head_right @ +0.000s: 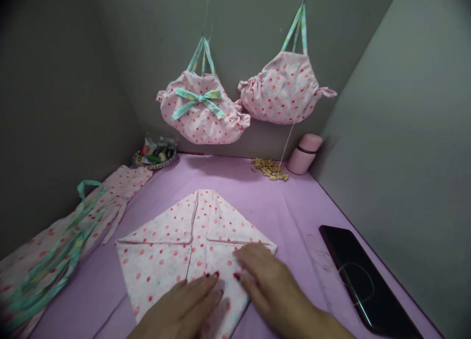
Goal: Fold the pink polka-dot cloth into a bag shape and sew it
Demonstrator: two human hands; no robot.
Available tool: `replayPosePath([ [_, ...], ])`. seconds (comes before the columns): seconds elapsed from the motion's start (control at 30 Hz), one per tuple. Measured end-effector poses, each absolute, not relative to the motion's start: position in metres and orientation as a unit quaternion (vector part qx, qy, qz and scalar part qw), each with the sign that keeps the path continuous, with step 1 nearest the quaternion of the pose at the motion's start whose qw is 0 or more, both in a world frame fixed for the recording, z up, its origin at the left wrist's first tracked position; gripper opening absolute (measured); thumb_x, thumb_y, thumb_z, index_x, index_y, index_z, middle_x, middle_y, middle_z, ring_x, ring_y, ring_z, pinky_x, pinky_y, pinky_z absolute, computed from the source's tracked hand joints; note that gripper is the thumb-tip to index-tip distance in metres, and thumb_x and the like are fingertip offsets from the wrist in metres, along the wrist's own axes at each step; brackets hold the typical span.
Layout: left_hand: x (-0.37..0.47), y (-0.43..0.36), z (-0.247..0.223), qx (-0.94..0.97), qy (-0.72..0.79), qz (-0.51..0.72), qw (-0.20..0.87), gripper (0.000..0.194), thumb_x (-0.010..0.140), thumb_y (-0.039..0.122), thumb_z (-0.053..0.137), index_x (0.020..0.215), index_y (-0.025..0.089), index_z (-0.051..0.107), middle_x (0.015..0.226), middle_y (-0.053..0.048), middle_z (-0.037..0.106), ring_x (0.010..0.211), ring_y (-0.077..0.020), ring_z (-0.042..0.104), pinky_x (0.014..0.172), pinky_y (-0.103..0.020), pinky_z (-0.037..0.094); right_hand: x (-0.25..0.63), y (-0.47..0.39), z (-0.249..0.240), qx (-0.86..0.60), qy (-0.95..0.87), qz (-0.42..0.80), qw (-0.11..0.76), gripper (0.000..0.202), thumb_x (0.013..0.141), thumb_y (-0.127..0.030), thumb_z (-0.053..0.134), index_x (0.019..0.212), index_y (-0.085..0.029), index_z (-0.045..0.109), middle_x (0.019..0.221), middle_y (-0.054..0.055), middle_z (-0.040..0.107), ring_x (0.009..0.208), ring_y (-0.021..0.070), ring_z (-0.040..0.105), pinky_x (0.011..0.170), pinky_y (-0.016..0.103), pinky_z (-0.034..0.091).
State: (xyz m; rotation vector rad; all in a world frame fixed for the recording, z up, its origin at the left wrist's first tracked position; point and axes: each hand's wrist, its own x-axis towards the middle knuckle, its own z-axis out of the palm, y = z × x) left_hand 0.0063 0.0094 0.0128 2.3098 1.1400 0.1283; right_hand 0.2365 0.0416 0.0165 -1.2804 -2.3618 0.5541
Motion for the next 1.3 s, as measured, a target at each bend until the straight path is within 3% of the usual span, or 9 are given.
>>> replayPosePath([
  [0.07,0.008,0.017,0.009,0.909,0.356,0.067,0.203,0.024,0.087,0.025,0.046,0.107,0.023,0.059,0.118,-0.007,0.062,0.103,-0.0223,0.058,0.090,-0.036,0.043,0.230,0.037,0.015,-0.413,-0.868,0.203,0.186,0.015,0.088,-0.022,0.046,0.097,-0.022,0.059,0.102,0.005,0.061,0.094,0.0172,0.055,0.082,0.028,0.044],
  [0.2,0.009,0.048,0.021,0.898,0.406,0.113,0.128,0.017,0.088,0.020,0.045,0.090,0.025,0.061,0.087,0.001,0.067,0.085,-0.0176,0.059,0.095,-0.040,0.035,0.231,0.055,0.016,-0.463,-0.849,0.141,0.212,0.020,0.092,-0.019,0.040,0.093,-0.021,0.060,0.086,0.004,0.061,0.084,0.0163,0.055,0.075,0.029,0.044],
  [0.37,0.015,0.094,0.018,0.890,0.441,0.111,0.047,0.015,0.086,0.013,0.046,0.087,0.018,0.060,0.092,-0.006,0.061,0.087,-0.0223,0.053,0.080,-0.039,0.040,0.226,0.085,0.006,-0.503,-0.859,0.032,0.084,0.014,0.086,-0.013,0.046,0.081,-0.018,0.058,0.082,0.005,0.058,0.078,0.0192,0.054,0.066,0.030,0.043],
  [0.5,0.019,0.105,0.002,0.895,0.429,0.115,0.034,0.014,0.085,0.010,0.046,0.082,0.017,0.059,0.087,-0.005,0.060,0.082,-0.0205,0.051,0.076,-0.035,0.040,0.223,0.089,-0.004,-0.507,-0.860,0.012,0.056,0.014,0.085,-0.009,0.047,0.079,-0.017,0.057,0.081,0.004,0.058,0.076,0.0189,0.054,0.064,0.030,0.043],
  [0.87,0.016,0.096,-0.002,0.895,0.418,0.137,0.072,0.017,0.086,0.012,0.046,0.079,0.018,0.060,0.081,-0.003,0.062,0.077,-0.0180,0.054,0.076,-0.035,0.041,0.229,0.086,-0.005,-0.507,-0.853,0.070,0.100,0.020,0.089,-0.015,0.040,0.079,-0.018,0.057,0.078,0.004,0.058,0.074,0.0189,0.054,0.066,0.033,0.045],
  [1.0,0.013,0.102,0.003,0.888,0.416,0.163,0.109,0.016,0.087,0.014,0.045,0.088,0.018,0.061,0.089,-0.003,0.065,0.084,-0.0184,0.057,0.080,-0.034,0.043,0.215,0.083,0.003,-0.466,-0.869,0.083,0.141,0.026,0.089,-0.020,0.040,0.106,-0.015,0.058,0.104,0.011,0.061,0.098,0.0232,0.054,0.083,0.040,0.046],
  [1.1,0.009,0.118,0.004,0.886,0.414,0.173,0.116,0.027,0.087,0.012,0.041,0.110,0.017,0.056,0.115,-0.008,0.061,0.105,-0.0200,0.055,0.093,-0.038,0.039,0.202,0.078,-0.001,-0.418,-0.896,0.115,0.099,0.054,0.088,-0.032,0.045,0.136,-0.010,0.037,0.138,0.017,0.041,0.126,0.0276,0.036,0.101,0.046,0.035],
  [1.2,0.005,0.139,0.002,0.896,0.403,0.149,0.110,0.038,0.089,0.016,0.036,0.125,0.017,0.044,0.136,-0.010,0.045,0.125,-0.0219,0.041,0.103,-0.048,0.029,0.194,0.074,-0.008,-0.383,-0.909,0.162,0.012,0.067,0.089,-0.044,0.042,0.142,-0.009,0.024,0.146,0.015,0.023,0.134,0.0296,0.021,0.107,0.051,0.025],
  [1.3,0.004,0.159,-0.001,0.912,0.372,0.123,0.121,0.040,0.091,0.026,0.034,0.129,0.017,0.041,0.141,-0.011,0.040,0.130,-0.0229,0.034,0.106,-0.053,0.023,0.193,0.072,-0.010,-0.381,-0.908,0.175,-0.001,0.067,0.089,-0.048,0.040,0.143,-0.012,0.021,0.146,0.012,0.018,0.135,0.0287,0.018,0.108,0.050,0.022],
])
